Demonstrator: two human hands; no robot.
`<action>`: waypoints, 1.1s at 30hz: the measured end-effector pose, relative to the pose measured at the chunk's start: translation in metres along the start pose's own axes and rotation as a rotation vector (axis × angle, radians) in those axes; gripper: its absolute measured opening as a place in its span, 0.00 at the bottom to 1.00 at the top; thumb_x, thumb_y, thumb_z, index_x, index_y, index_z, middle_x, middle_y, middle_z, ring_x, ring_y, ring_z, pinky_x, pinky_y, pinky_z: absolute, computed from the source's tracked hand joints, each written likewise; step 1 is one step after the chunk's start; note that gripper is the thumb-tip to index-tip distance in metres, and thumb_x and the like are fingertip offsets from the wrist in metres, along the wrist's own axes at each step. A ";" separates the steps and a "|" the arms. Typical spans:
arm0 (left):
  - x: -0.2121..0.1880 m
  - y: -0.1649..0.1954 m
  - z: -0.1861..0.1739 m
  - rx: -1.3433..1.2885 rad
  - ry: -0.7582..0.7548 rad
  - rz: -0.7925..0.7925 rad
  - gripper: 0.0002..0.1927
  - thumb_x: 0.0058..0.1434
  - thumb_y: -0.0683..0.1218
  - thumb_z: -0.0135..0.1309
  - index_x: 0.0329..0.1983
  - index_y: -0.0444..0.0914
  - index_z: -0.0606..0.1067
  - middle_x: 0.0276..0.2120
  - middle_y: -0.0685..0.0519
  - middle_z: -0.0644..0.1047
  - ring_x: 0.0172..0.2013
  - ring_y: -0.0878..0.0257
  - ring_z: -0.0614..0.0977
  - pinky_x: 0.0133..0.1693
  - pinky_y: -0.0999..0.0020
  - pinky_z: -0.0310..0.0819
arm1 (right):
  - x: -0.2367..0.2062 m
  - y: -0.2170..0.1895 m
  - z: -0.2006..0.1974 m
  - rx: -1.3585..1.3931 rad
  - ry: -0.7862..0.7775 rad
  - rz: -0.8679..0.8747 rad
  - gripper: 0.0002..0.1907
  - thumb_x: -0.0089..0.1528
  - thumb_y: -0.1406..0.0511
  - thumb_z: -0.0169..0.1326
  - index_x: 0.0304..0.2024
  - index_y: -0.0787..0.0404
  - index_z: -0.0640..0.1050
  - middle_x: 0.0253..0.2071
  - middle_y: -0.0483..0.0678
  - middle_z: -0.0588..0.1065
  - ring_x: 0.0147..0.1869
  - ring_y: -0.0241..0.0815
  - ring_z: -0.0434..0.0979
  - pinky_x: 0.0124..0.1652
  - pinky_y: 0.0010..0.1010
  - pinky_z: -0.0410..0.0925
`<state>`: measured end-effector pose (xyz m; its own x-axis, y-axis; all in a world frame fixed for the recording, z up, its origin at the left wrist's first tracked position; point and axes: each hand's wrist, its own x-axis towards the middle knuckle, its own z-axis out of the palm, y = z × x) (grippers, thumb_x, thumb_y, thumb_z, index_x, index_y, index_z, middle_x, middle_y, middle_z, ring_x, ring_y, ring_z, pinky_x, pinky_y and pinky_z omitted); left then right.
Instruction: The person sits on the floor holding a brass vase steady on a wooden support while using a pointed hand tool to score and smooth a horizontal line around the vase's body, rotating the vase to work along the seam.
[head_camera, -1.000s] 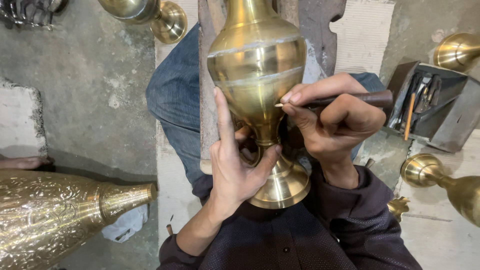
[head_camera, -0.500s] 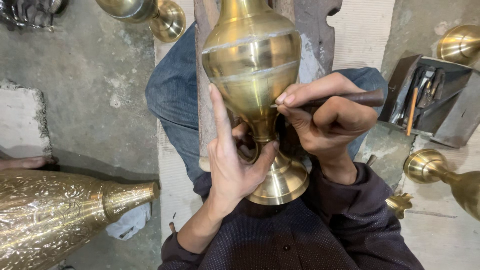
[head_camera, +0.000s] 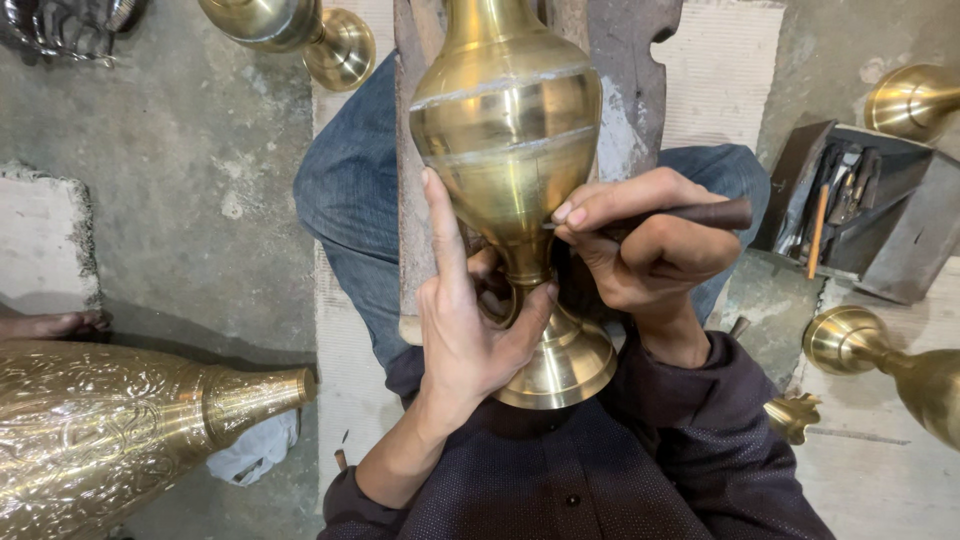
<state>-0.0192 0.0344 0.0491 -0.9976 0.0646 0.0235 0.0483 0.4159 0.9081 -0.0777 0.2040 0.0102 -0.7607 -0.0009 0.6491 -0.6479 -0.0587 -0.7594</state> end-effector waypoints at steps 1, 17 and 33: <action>0.000 0.000 0.000 0.001 -0.002 -0.014 0.61 0.57 0.38 0.64 0.78 0.30 0.30 0.36 0.45 0.84 0.28 0.58 0.88 0.29 0.69 0.80 | 0.000 0.000 0.000 -0.001 -0.006 -0.004 0.26 0.60 0.77 0.65 0.19 0.61 0.61 0.38 0.56 0.78 0.40 0.42 0.83 0.41 0.31 0.81; 0.011 -0.007 -0.007 -0.587 -0.013 -0.166 0.64 0.58 0.38 0.64 0.79 0.40 0.26 0.45 0.38 0.83 0.45 0.52 0.87 0.46 0.60 0.85 | -0.008 -0.014 -0.012 0.189 0.110 0.232 0.26 0.61 0.82 0.62 0.23 0.59 0.59 0.41 0.55 0.76 0.44 0.43 0.83 0.45 0.32 0.80; 0.011 -0.009 -0.007 -0.382 0.003 0.035 0.65 0.59 0.45 0.68 0.79 0.30 0.29 0.50 0.36 0.83 0.50 0.51 0.88 0.51 0.64 0.85 | -0.029 -0.011 -0.023 0.292 0.181 0.392 0.24 0.60 0.85 0.59 0.23 0.60 0.61 0.38 0.57 0.76 0.43 0.48 0.82 0.47 0.37 0.78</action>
<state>-0.0314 0.0249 0.0440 -0.9959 0.0698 0.0577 0.0609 0.0451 0.9971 -0.0499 0.2280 -0.0012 -0.9552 0.0926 0.2811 -0.2952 -0.3645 -0.8832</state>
